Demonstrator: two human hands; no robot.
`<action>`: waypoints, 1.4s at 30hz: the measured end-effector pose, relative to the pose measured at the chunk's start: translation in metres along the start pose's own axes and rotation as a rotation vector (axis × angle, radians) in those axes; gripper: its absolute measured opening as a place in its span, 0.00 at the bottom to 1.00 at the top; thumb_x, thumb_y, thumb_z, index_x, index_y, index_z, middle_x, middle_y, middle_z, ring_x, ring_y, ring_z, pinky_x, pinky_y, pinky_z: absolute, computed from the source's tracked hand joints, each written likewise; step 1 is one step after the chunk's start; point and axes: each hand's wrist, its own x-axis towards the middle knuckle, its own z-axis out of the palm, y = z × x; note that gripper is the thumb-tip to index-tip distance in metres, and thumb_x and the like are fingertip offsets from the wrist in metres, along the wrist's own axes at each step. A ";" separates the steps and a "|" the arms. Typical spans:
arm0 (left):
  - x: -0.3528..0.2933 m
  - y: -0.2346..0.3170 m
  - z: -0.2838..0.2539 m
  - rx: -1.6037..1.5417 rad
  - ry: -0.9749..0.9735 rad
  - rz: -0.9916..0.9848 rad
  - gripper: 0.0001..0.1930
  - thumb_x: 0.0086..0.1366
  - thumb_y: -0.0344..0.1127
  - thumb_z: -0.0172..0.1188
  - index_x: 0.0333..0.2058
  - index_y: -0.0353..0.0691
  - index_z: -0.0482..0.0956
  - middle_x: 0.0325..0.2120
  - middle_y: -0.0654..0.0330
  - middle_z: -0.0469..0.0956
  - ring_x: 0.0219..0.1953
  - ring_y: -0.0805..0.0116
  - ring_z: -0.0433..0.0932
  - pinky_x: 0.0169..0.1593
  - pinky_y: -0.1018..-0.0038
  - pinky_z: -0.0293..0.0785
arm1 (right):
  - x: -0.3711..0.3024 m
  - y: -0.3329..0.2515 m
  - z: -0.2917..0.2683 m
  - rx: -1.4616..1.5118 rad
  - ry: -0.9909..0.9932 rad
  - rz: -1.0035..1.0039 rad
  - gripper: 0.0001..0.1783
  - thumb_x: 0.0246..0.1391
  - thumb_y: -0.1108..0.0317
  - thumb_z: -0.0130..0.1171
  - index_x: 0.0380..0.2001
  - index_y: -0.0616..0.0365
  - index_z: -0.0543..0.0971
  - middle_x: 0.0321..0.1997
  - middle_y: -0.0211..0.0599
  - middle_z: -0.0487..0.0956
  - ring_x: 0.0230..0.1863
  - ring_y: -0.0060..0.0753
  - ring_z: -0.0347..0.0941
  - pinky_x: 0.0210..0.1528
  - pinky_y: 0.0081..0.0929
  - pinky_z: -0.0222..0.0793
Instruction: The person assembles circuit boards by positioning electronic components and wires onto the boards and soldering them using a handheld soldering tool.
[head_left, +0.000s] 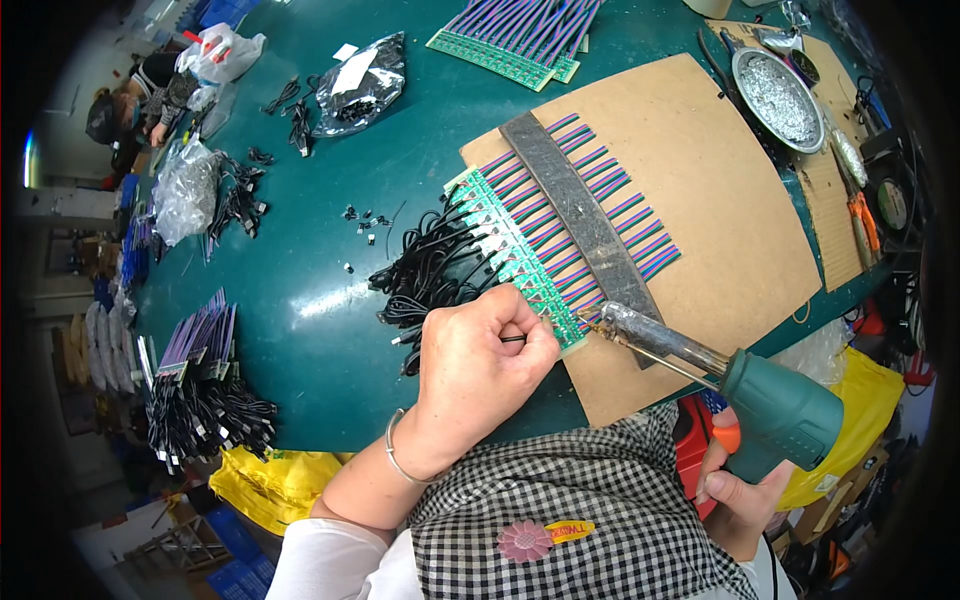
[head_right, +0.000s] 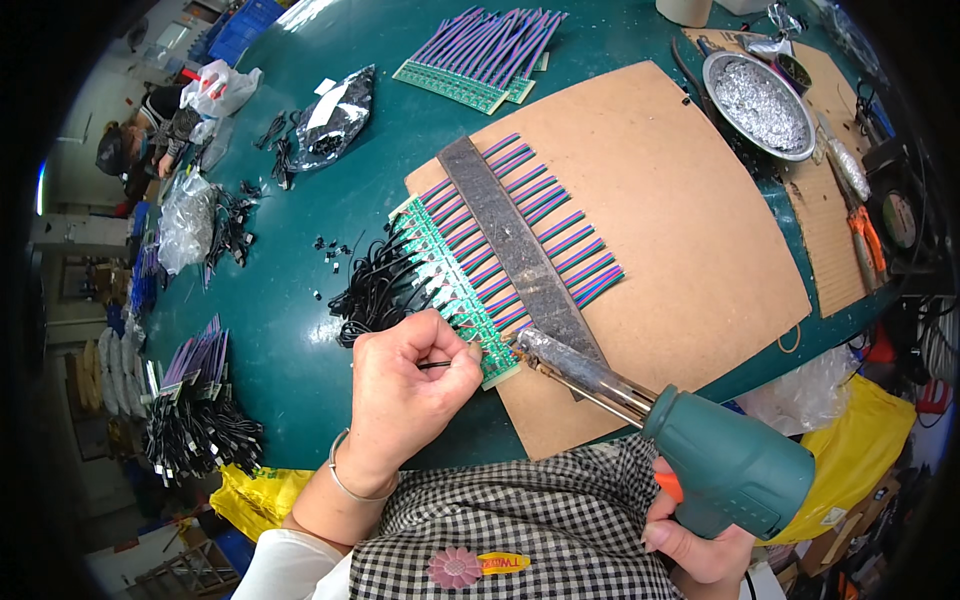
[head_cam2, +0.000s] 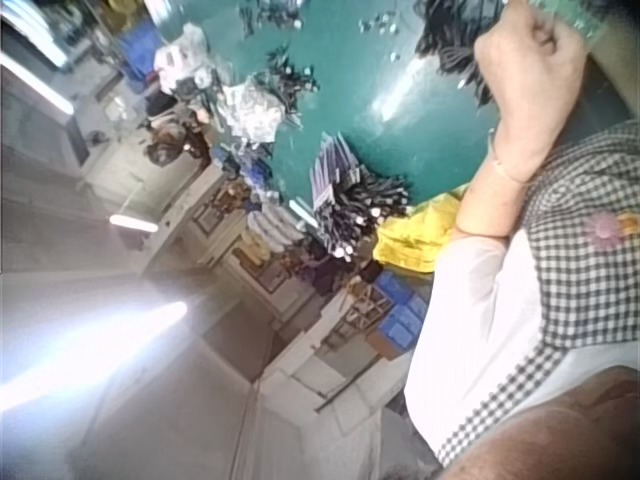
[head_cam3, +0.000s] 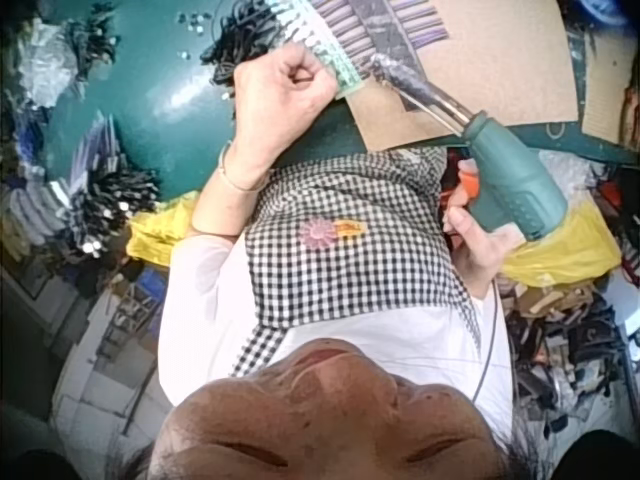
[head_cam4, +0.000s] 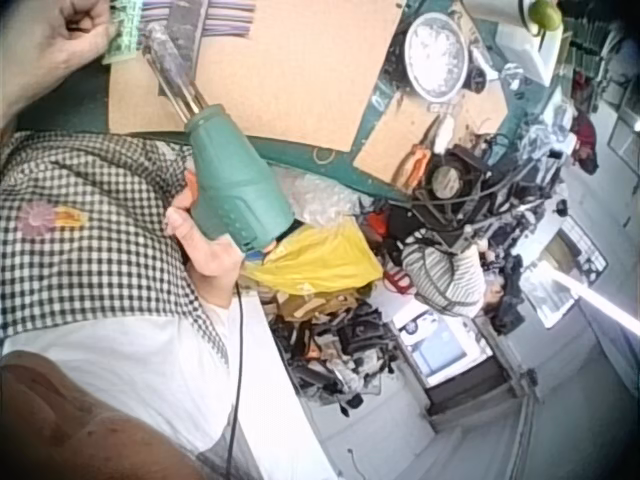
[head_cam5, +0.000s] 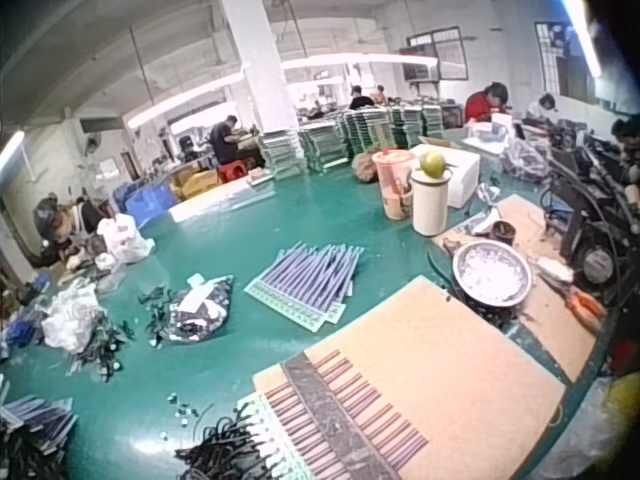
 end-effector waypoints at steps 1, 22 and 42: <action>0.000 -0.001 0.000 0.002 0.001 0.000 0.06 0.49 0.22 0.59 0.17 0.31 0.72 0.13 0.64 0.73 0.19 0.86 0.70 0.22 0.87 0.69 | 0.000 -0.001 0.000 0.009 -0.012 0.013 0.34 0.32 0.82 0.65 0.47 0.75 0.62 0.36 0.52 0.74 0.19 0.28 0.70 0.20 0.21 0.70; 0.006 0.002 -0.008 0.040 -0.152 -0.028 0.06 0.48 0.24 0.61 0.17 0.32 0.73 0.12 0.66 0.72 0.18 0.89 0.65 0.21 0.87 0.63 | -0.003 0.010 -0.001 -0.094 -0.021 -0.049 0.27 0.36 0.76 0.65 0.40 0.73 0.64 0.20 0.41 0.71 0.13 0.26 0.67 0.14 0.18 0.66; 0.005 0.001 -0.003 -0.014 -0.133 -0.067 0.06 0.48 0.21 0.59 0.17 0.32 0.72 0.13 0.68 0.72 0.19 0.89 0.66 0.22 0.89 0.65 | 0.004 0.000 0.003 0.125 0.019 -0.044 0.29 0.32 0.81 0.64 0.42 0.77 0.66 0.32 0.50 0.73 0.17 0.28 0.69 0.18 0.19 0.68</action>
